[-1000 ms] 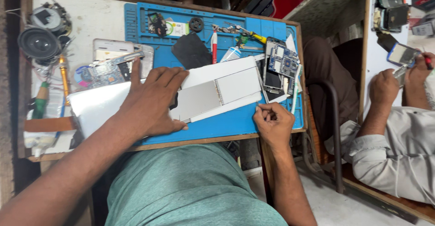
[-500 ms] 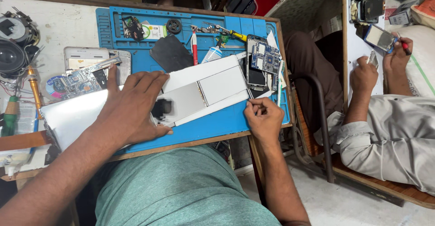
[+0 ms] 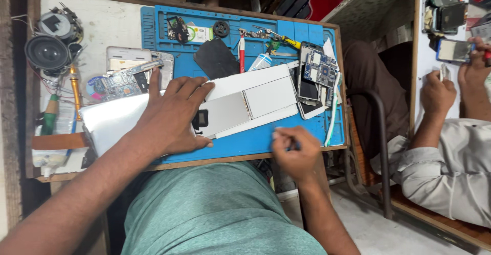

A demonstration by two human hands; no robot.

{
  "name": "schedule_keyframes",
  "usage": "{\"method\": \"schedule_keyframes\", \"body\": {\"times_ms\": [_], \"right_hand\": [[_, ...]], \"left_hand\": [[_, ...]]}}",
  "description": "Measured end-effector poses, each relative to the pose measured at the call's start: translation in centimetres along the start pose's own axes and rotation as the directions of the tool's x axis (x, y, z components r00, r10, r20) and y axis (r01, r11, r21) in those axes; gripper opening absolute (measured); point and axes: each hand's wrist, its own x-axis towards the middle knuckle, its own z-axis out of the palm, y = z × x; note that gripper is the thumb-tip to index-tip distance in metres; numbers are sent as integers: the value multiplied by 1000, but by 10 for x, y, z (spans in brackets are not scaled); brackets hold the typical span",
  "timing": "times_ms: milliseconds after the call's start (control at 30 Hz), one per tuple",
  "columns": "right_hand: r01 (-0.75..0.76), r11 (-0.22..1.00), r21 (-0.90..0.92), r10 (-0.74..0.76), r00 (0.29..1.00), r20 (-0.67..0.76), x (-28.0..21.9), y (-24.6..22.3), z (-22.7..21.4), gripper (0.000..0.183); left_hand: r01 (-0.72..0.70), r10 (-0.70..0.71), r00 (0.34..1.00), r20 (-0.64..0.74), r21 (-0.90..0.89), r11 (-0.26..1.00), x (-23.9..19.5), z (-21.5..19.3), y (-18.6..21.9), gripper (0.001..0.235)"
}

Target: The person uses a toothbrush to clean the edges of a white rectangular electronic component on a blue mat. They then use a small metal tool to scrape and adjust the component's surface. The person continues to clean and scrape the component throughout the clip.

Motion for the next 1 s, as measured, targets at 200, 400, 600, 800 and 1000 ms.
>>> {"method": "schedule_keyframes", "body": {"times_ms": [200, 400, 600, 800, 1000], "right_hand": [[46, 999, -20, -43, 993, 113, -2, -31, 28, 11], [-57, 997, -43, 61, 993, 99, 3, -28, 21, 11], [-166, 986, -27, 168, 984, 63, 3, -11, 11, 11], [-184, 977, -104, 186, 982, 9, -2, 13, 4, 14], [-333, 938, -97, 324, 941, -93, 14, 21, -13, 16]], "left_hand": [[2, -3, 1000, 10, 16, 1000, -1, -4, 4, 129], [-1, 1, 1000, 11, 21, 1000, 0, -7, 4, 132], [8, -9, 1000, 30, 27, 1000, 0, -7, 3, 131], [24, -26, 999, 45, 30, 999, 1, 3, 3, 131], [12, -11, 999, 46, -20, 1000, -5, -14, 11, 128]]}}
